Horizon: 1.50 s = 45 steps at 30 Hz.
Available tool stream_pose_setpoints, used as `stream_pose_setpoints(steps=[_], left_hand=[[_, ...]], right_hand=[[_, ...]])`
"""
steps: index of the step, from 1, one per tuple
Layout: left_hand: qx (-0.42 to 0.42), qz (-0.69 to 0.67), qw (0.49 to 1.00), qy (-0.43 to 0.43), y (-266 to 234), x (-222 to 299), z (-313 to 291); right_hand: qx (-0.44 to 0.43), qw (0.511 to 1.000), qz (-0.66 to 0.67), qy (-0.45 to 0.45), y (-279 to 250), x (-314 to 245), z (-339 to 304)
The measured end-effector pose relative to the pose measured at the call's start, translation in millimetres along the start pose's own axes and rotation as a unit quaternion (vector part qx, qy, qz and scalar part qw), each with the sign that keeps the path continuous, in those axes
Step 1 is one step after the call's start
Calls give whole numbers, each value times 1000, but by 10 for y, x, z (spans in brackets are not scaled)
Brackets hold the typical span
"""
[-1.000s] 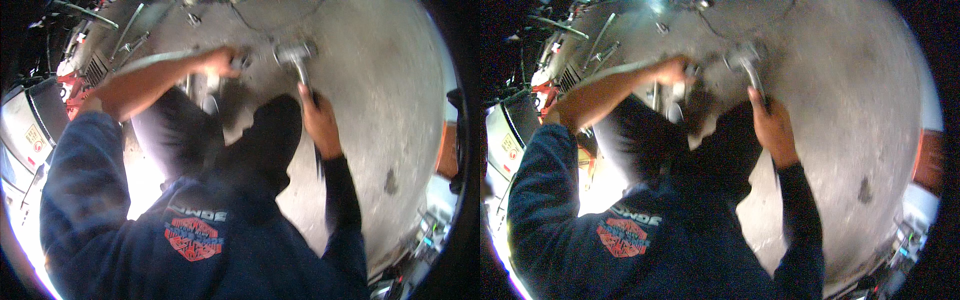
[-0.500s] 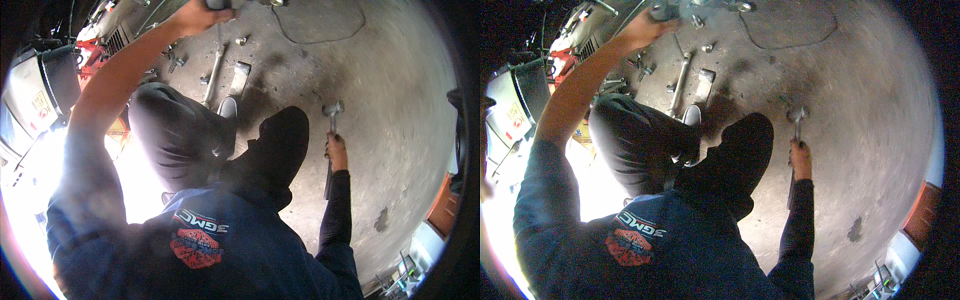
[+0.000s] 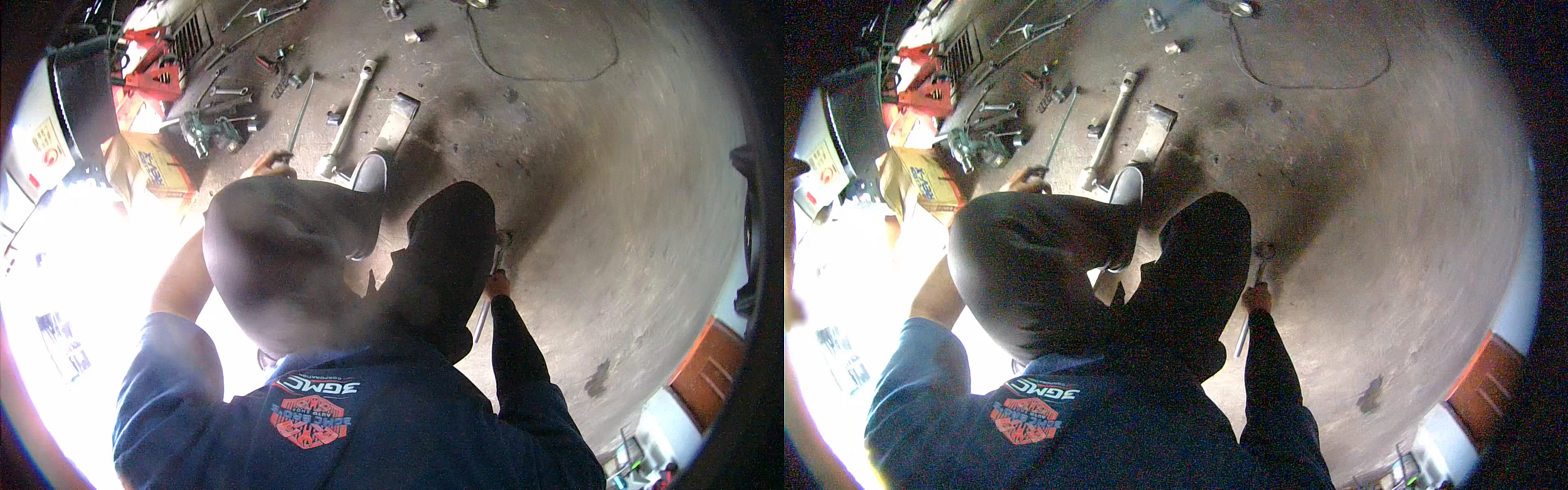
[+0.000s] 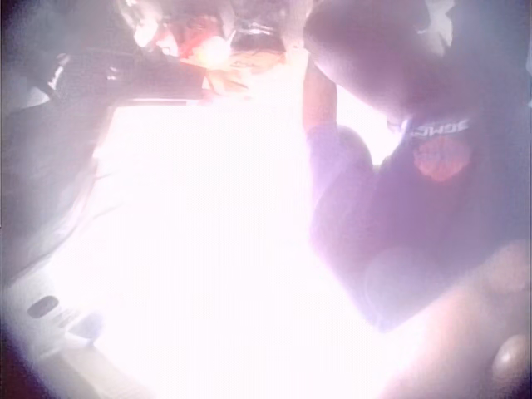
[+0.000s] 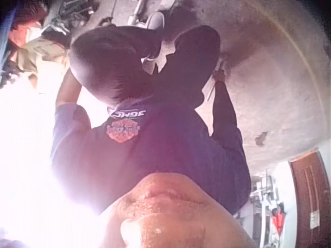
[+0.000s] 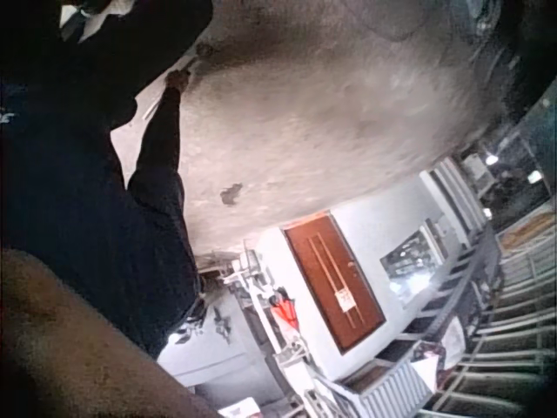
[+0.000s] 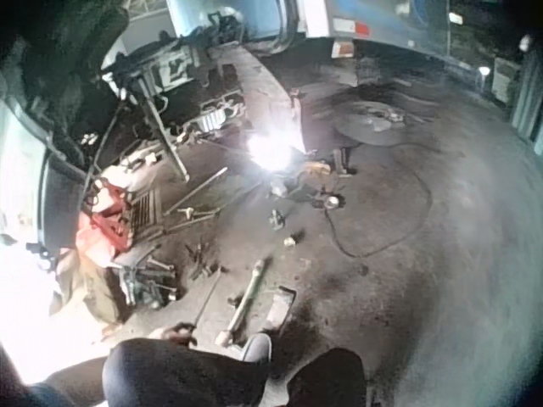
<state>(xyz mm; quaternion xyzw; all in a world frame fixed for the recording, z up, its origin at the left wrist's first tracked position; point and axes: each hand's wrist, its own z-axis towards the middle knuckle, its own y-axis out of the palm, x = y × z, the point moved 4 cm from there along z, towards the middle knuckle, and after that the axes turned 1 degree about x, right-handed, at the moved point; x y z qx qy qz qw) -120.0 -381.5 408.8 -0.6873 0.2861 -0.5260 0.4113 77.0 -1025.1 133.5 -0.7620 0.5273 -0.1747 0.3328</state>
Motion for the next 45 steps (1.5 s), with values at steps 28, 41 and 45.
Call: stream_pose_setpoints(steps=[28,41,45], left_hand=[[44,85,942,-322,2550,842,-2040],[5,42,936,-349,2749,185,-2103],[50,13,940,-336,2782,194,-2136]], right_hand=[[-48,902,-277,-328,-2273,-1001,913],[85,976,-95,-179,-3822,-3173,583],[57,957,-134,-251,-3663,-3945,512]])
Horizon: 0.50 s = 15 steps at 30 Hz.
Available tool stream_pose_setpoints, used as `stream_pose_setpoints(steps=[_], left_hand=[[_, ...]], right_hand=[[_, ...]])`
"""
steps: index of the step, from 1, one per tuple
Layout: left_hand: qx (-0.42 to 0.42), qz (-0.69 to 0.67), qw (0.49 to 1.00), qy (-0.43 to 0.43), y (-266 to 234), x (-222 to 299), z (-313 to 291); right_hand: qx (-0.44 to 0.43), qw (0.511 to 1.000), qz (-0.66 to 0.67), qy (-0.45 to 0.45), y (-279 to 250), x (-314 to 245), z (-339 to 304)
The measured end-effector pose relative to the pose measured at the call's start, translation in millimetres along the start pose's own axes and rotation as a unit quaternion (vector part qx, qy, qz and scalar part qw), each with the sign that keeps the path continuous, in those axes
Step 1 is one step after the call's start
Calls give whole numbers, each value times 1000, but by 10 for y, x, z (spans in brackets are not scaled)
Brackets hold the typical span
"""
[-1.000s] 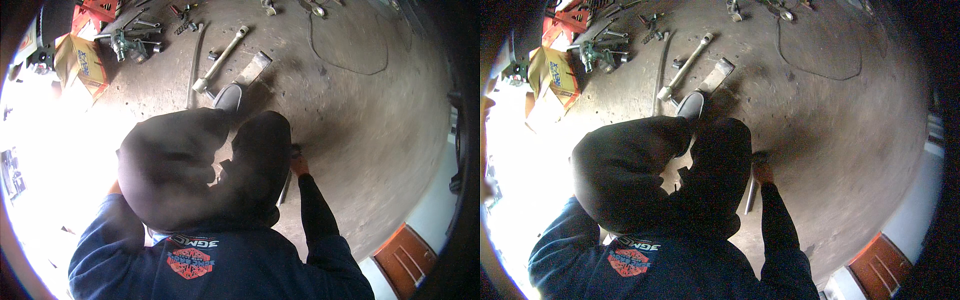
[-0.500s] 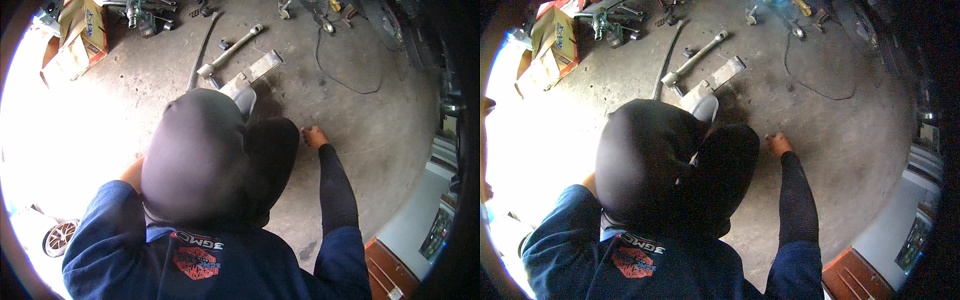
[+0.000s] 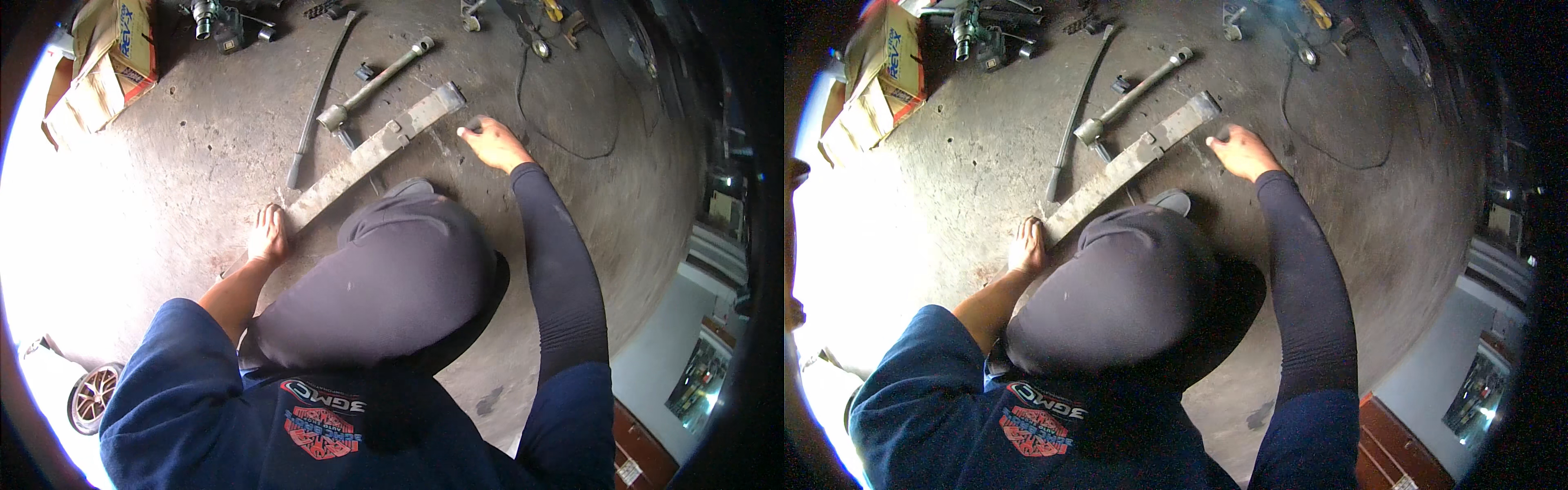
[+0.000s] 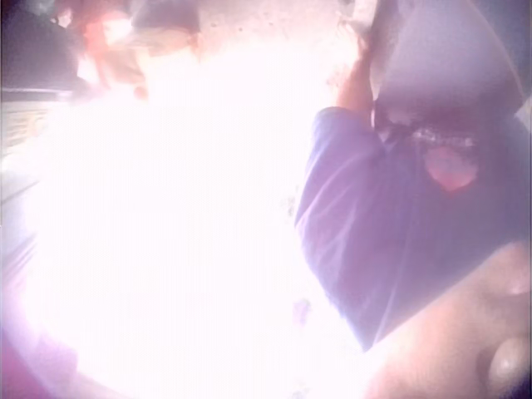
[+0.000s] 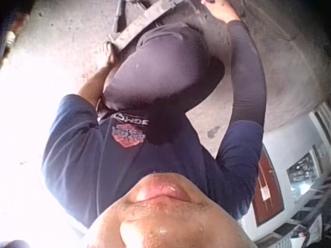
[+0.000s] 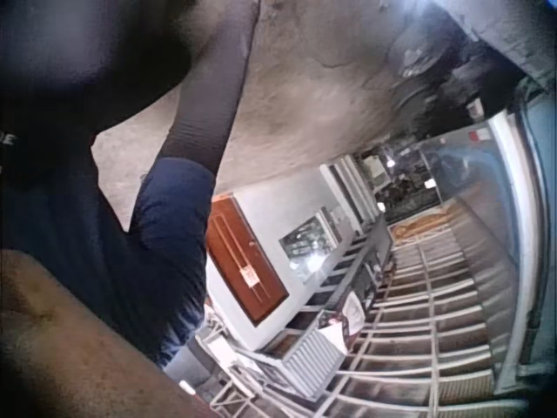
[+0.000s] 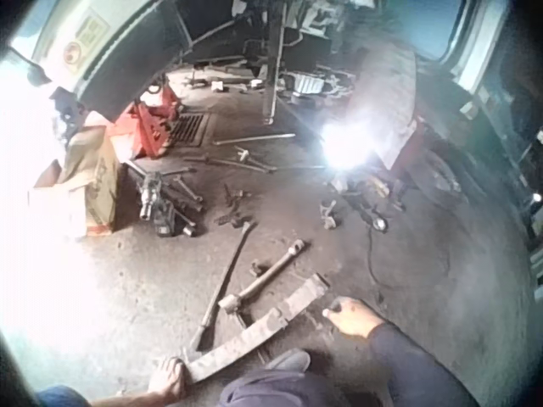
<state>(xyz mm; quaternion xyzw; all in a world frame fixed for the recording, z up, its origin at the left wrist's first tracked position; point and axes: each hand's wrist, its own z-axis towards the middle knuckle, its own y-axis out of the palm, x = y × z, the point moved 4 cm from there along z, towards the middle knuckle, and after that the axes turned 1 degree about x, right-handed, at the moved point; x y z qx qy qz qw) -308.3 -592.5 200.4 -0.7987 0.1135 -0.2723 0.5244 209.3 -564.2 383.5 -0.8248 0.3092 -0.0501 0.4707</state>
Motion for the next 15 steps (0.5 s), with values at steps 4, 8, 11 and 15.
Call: stream_pose_setpoints(steps=[4,8,11,15], left_hand=[[-17,-6,999,-31,27,91,-61],[-12,-18,998,-52,21,122,-113],[-37,-23,995,-85,95,63,-159],[12,-24,997,-77,195,80,-236]], right_hand=[[-18,998,5,-60,24,-439,360],[-35,998,-5,-51,251,-708,925],[-97,986,130,-20,655,-968,1323],[-118,975,187,30,1225,-1395,1844]])
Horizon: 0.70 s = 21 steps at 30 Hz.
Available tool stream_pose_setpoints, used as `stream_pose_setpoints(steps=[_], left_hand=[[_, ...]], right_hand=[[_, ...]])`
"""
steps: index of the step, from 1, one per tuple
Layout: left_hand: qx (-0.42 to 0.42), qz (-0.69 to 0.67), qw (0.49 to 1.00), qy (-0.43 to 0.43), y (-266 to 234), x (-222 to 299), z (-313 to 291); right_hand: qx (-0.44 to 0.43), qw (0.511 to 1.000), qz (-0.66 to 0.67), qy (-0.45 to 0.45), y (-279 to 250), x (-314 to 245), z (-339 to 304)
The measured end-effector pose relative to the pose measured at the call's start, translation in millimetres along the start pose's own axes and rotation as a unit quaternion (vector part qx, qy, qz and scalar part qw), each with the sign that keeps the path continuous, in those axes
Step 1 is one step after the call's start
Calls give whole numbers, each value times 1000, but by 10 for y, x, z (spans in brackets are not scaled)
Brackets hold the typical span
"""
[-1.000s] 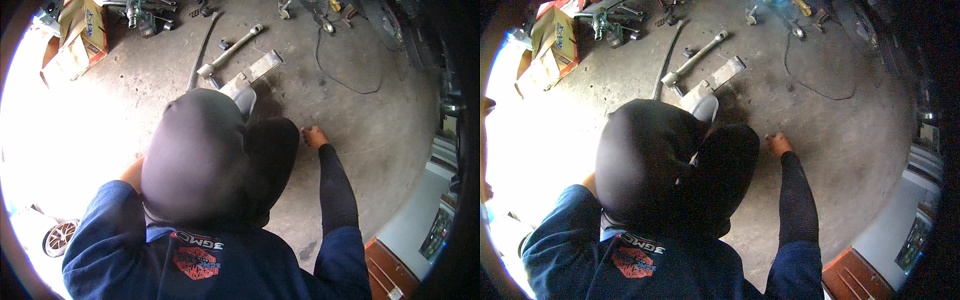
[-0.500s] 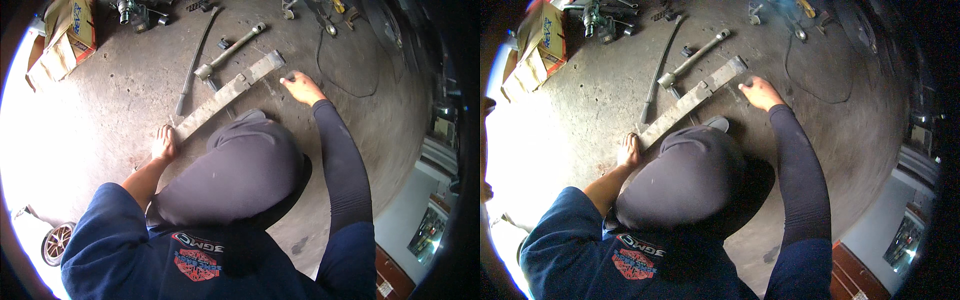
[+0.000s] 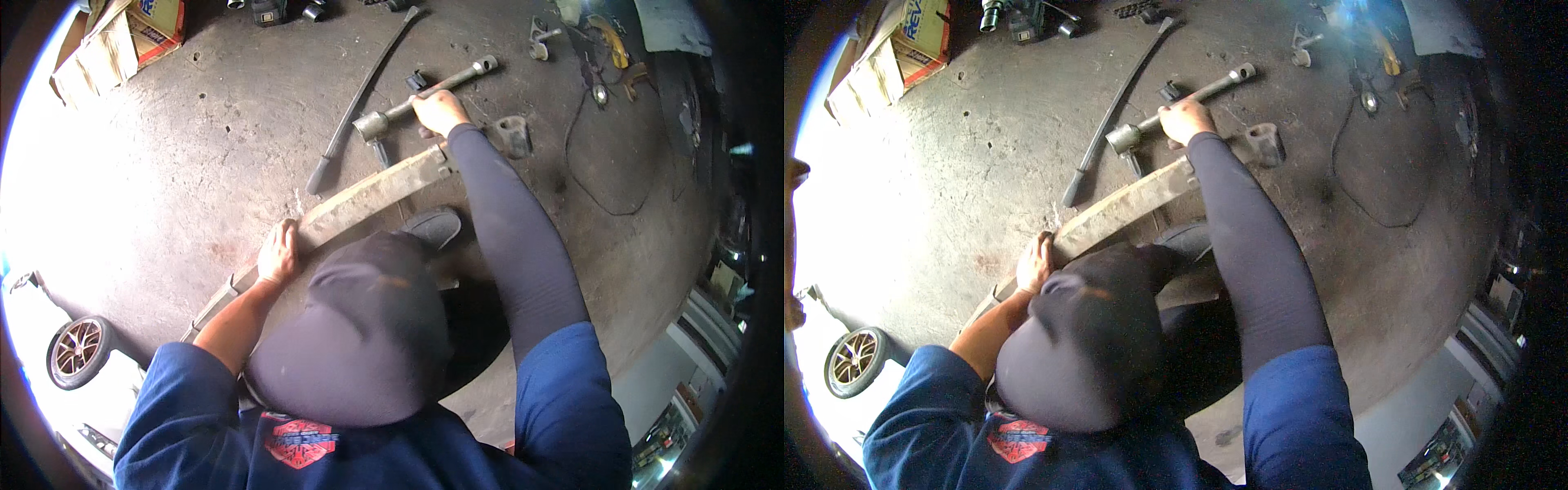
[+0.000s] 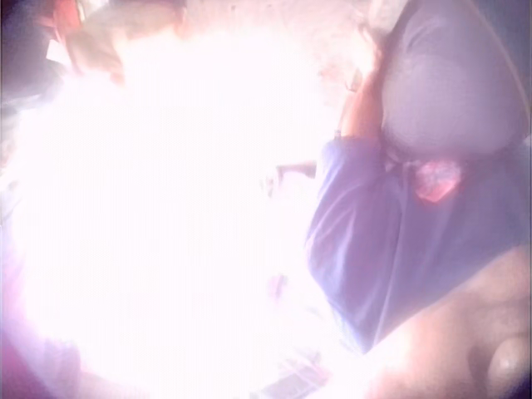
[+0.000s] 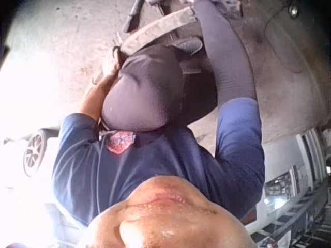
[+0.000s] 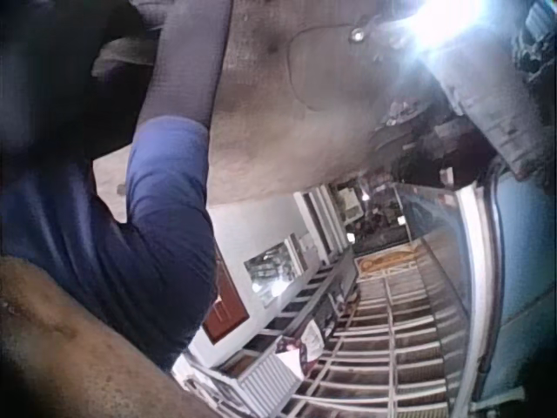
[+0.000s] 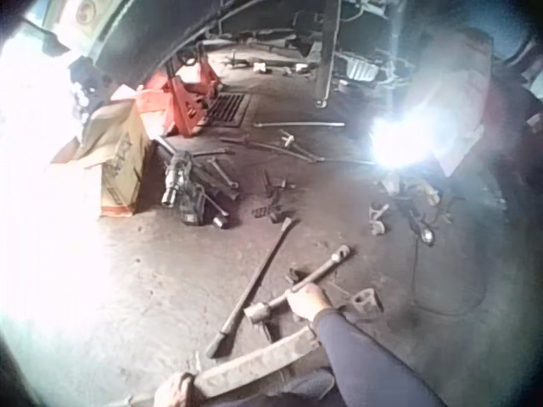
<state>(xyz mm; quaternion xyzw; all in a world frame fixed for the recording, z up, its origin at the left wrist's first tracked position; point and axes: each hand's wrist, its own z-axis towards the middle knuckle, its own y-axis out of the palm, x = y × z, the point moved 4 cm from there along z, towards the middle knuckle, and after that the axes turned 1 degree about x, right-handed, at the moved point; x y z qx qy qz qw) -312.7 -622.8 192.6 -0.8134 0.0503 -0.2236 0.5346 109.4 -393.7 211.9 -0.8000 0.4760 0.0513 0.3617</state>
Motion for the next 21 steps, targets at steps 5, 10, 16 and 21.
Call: stream_pose_setpoints(steps=[5,10,16,21], left_hand=[[32,-29,999,-4,40,40,-92],[9,-55,998,-19,9,22,-56],[23,-20,999,-25,56,129,-115],[6,-22,1000,-20,72,53,-114]], right_hand=[[-37,979,-194,48,429,-196,276],[-23,918,-385,-96,223,-431,-17],[27,924,-368,-97,-104,-470,-2],[79,828,-484,-272,216,-267,82]])
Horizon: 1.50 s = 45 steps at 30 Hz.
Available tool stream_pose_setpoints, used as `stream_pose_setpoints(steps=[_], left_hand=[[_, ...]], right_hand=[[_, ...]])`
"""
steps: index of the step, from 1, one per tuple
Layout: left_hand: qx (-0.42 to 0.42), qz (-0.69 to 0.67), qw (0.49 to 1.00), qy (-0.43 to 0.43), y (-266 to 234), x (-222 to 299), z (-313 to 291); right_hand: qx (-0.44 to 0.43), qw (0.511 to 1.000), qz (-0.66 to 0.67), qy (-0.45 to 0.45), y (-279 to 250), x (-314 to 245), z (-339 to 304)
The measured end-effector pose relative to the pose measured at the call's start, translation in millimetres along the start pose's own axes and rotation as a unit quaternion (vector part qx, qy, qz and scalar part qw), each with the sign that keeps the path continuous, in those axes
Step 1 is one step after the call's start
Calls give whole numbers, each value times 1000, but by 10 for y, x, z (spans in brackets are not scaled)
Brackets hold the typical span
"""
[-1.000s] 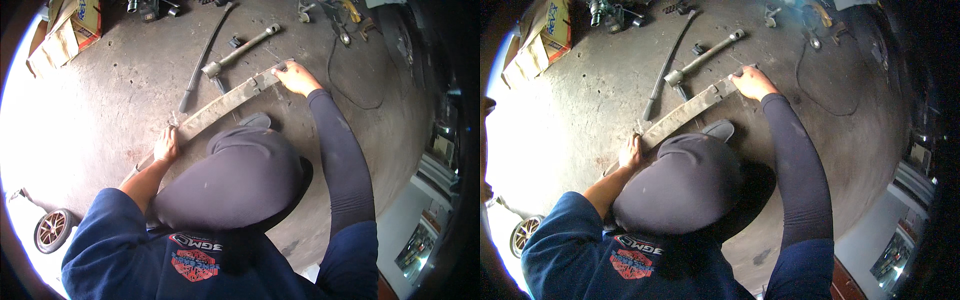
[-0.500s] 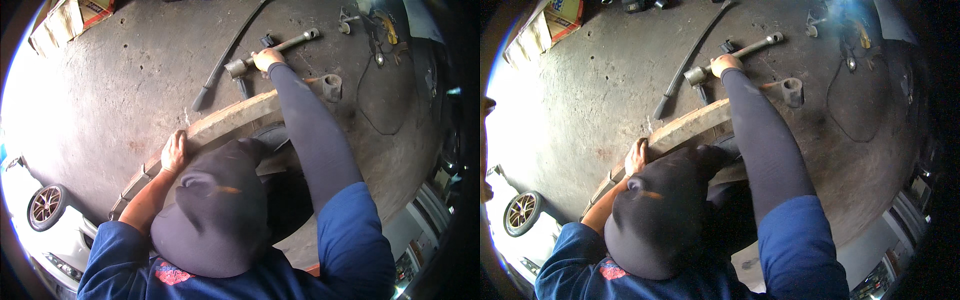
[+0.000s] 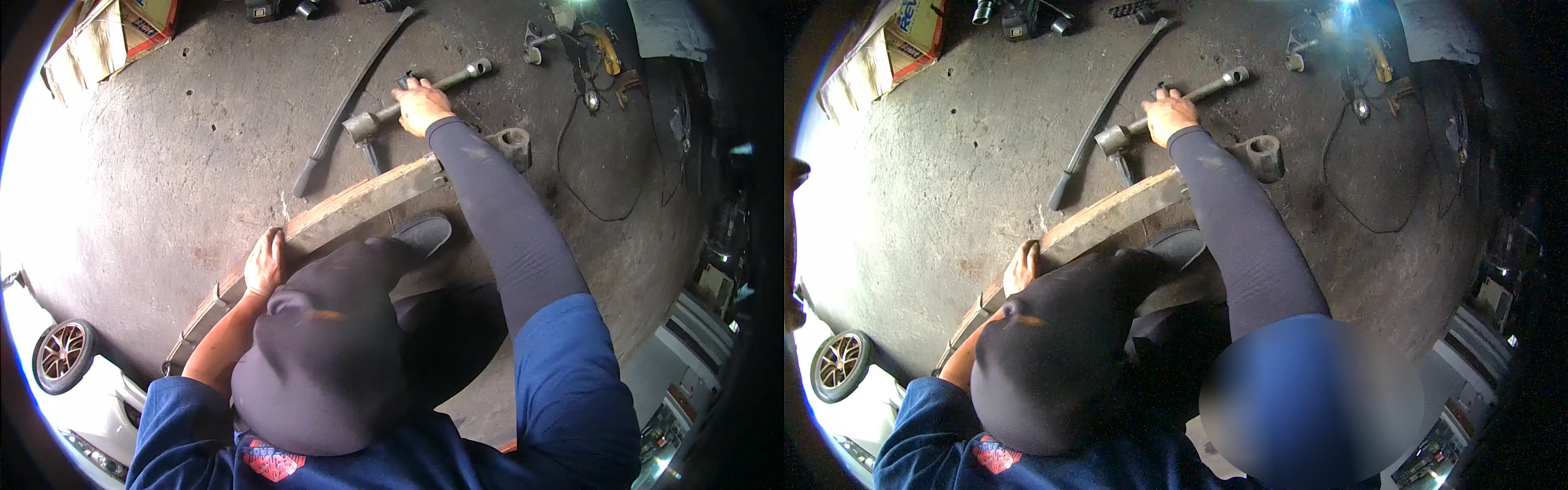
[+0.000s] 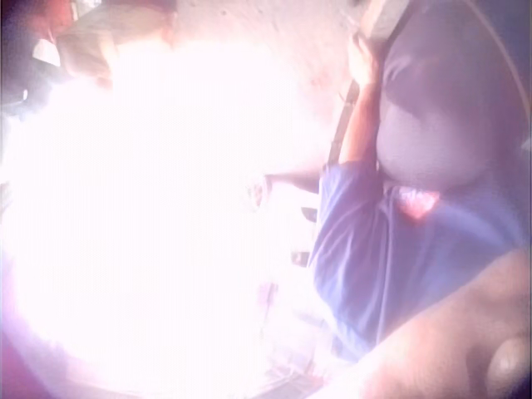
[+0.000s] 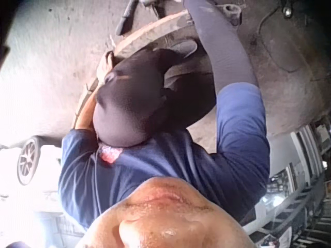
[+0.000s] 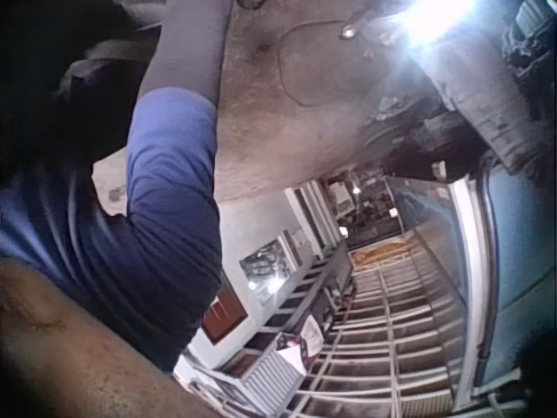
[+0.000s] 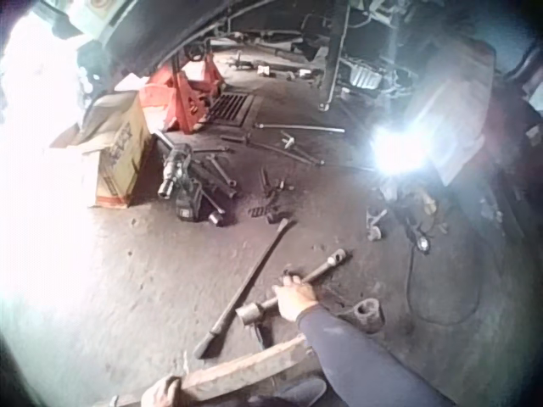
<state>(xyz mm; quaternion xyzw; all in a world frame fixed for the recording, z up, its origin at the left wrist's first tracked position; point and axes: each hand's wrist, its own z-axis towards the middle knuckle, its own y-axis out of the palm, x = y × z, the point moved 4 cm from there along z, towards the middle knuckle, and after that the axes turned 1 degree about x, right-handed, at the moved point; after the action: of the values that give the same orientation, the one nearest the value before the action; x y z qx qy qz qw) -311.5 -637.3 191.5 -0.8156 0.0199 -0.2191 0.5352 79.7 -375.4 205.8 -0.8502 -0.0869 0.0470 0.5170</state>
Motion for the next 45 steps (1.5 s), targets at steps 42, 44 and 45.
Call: stream_pose_setpoints(steps=[42,44,45], left_hand=[[47,-188,977,86,-508,603,413],[6,-64,997,33,-589,858,1012],[-13,-80,997,-1,-603,999,1301]], right_hand=[[-99,751,510,407,328,1497,-2363],[-34,787,482,384,467,1523,-2471],[13,814,451,366,497,1545,-2488]])
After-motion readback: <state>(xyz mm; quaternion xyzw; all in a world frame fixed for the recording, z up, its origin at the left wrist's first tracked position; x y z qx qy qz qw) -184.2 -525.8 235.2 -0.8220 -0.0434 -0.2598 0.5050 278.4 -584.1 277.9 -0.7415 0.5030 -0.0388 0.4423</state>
